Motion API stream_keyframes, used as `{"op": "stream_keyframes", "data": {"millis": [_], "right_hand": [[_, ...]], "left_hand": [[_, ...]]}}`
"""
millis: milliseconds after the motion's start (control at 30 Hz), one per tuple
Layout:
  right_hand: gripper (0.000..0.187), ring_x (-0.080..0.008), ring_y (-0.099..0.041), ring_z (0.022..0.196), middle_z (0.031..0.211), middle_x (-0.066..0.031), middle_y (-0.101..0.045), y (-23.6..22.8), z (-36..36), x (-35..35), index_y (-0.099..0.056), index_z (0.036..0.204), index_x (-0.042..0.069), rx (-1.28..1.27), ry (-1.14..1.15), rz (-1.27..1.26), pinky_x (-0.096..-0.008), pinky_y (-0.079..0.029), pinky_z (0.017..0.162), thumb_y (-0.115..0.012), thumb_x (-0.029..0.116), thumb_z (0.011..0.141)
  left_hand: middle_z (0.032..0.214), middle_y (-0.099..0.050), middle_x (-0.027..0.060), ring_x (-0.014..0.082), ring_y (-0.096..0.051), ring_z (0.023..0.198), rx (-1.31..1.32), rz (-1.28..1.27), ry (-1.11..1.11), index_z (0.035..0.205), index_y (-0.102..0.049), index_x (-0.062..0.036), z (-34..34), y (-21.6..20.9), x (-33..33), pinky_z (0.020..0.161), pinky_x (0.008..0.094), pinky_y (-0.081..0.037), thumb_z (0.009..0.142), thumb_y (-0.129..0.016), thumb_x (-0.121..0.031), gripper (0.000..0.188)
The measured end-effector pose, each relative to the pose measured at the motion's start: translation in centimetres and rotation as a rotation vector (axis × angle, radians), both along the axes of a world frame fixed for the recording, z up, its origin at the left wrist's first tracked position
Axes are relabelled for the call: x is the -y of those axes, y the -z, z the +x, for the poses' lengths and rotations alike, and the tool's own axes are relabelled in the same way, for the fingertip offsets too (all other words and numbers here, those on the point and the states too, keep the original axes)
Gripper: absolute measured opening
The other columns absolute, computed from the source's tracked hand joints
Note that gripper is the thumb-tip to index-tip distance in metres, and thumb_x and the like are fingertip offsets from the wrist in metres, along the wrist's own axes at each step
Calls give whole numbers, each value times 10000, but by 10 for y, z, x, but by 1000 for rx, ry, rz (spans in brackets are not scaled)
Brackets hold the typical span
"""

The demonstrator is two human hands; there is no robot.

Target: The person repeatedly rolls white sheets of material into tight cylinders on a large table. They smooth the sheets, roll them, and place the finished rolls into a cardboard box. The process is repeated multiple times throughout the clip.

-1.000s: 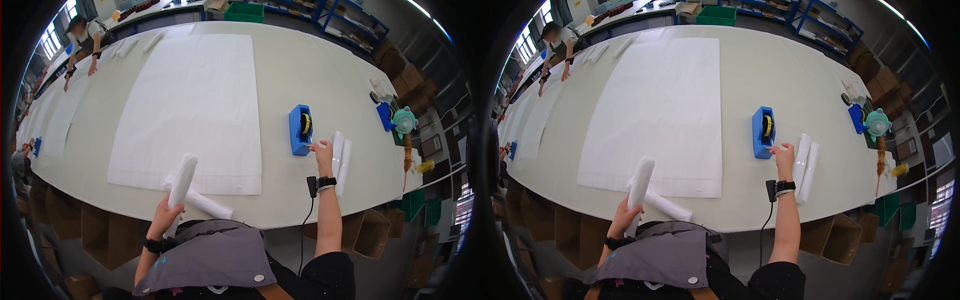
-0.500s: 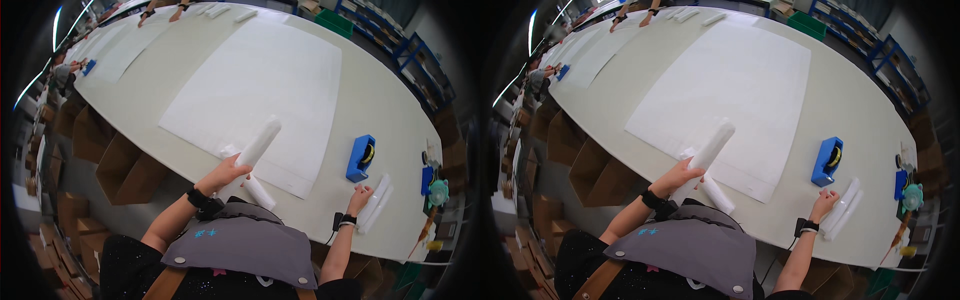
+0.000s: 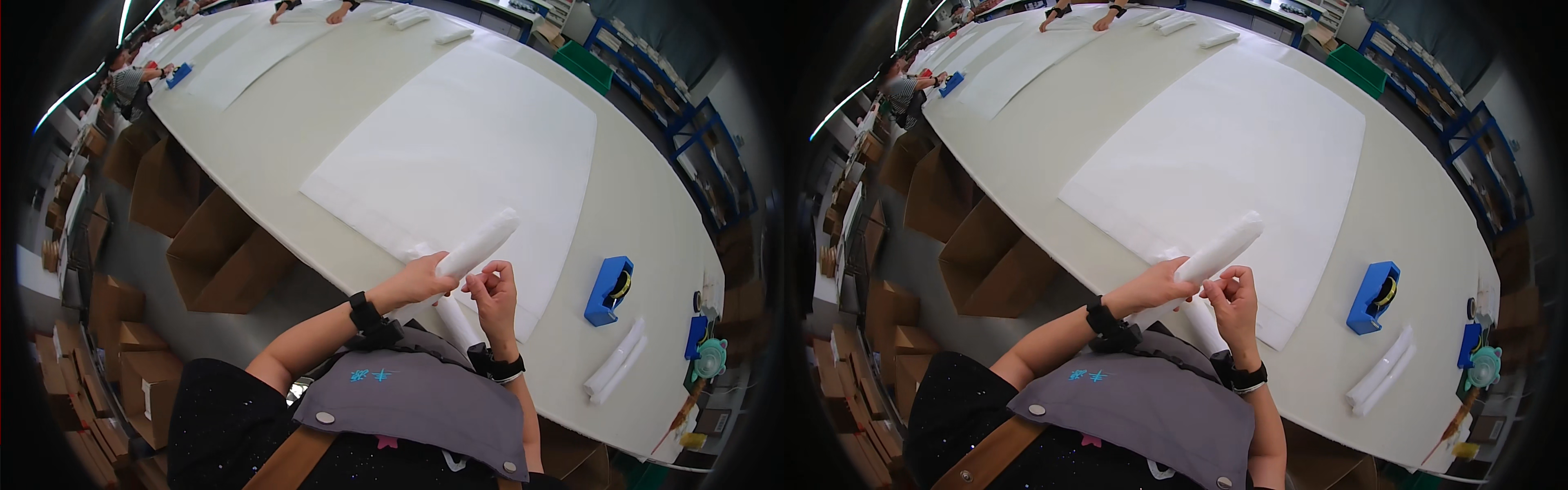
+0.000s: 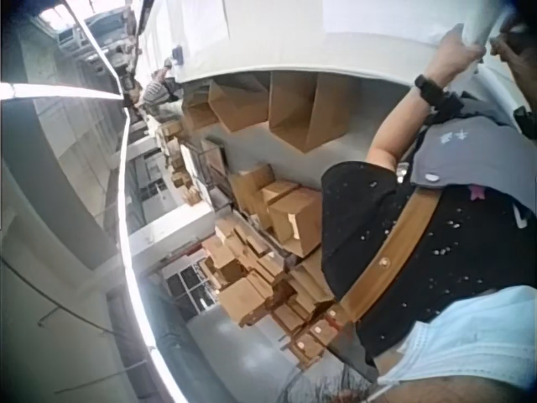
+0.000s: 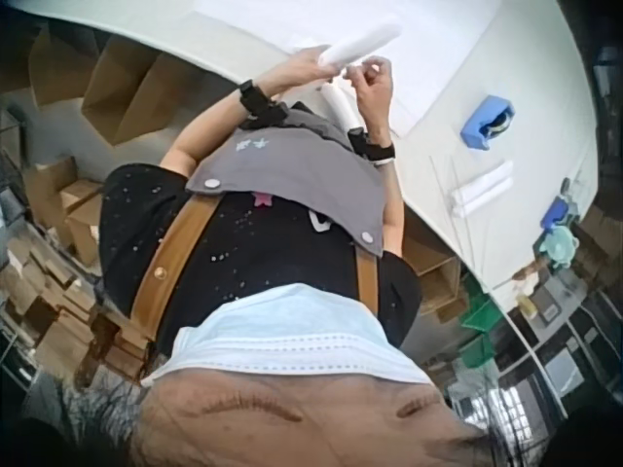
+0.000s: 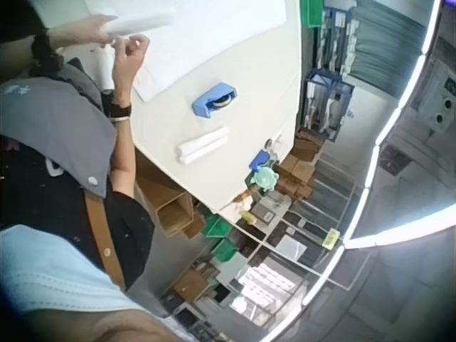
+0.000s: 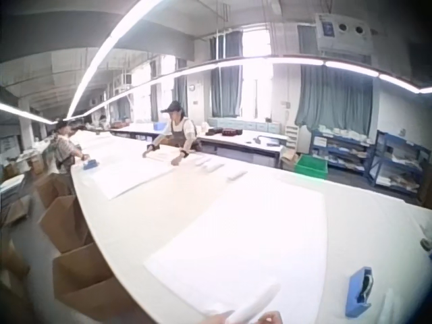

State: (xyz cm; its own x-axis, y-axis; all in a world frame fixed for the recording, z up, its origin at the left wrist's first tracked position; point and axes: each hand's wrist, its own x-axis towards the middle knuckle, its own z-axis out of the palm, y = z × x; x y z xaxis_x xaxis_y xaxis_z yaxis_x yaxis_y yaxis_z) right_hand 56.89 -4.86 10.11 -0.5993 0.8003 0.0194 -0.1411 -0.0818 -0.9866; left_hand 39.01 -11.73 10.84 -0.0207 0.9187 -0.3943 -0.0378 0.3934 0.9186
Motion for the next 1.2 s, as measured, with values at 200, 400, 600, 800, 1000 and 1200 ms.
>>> {"op": "stream_keyframes", "data": {"millis": [200,400,600,800,1000,1200], "right_hand": [[216,-97,-646,724,715,-3,-597,-4,-28,0,-459,1037,65,68,25,70,-244,-514,711,-663,54,966],[271,-133,-647,605,664,-51,-675,-20,-48,3,-475,987,68,386,116,224,-281,-481,574,-721,172,940],[487,-265,-651,567,653,-66,-678,-36,-60,11,-475,949,76,838,262,634,-363,-490,569,-694,509,919],[386,-154,-634,680,791,-52,-682,-15,-56,5,-632,1086,28,413,91,203,-331,-514,622,-749,348,905],[310,-141,-608,963,1077,-68,-654,6,-42,0,-585,1152,2,294,147,102,-301,-488,849,-709,190,937],[958,-375,-377,1439,1474,-149,-486,-93,-49,24,-457,1445,39,793,141,1270,-529,-311,1161,-804,573,729]], "left_hand": [[950,-683,60,118,-640,791,-145,-14,-20,1350,-557,-40,-17,-12,4,667,298,-535,881,-681,-289,545],[918,-669,61,121,-635,785,-133,36,-23,1339,-558,-31,-30,-12,5,668,298,-540,845,-682,-222,544],[931,-640,59,125,-621,785,152,34,47,1275,-569,-5,-47,-10,1,638,299,-538,806,-688,-151,505],[951,-620,74,124,-605,728,491,47,215,1150,-593,2,-57,-13,3,595,287,-517,799,-746,-163,418],[782,-634,102,162,-620,590,564,-45,162,1004,-610,12,-65,-9,11,547,306,-517,779,-728,-126,290],[786,-681,161,309,-684,692,-458,179,395,1036,-619,0,-66,-3,6,634,435,-537,710,-713,-107,355]]}}
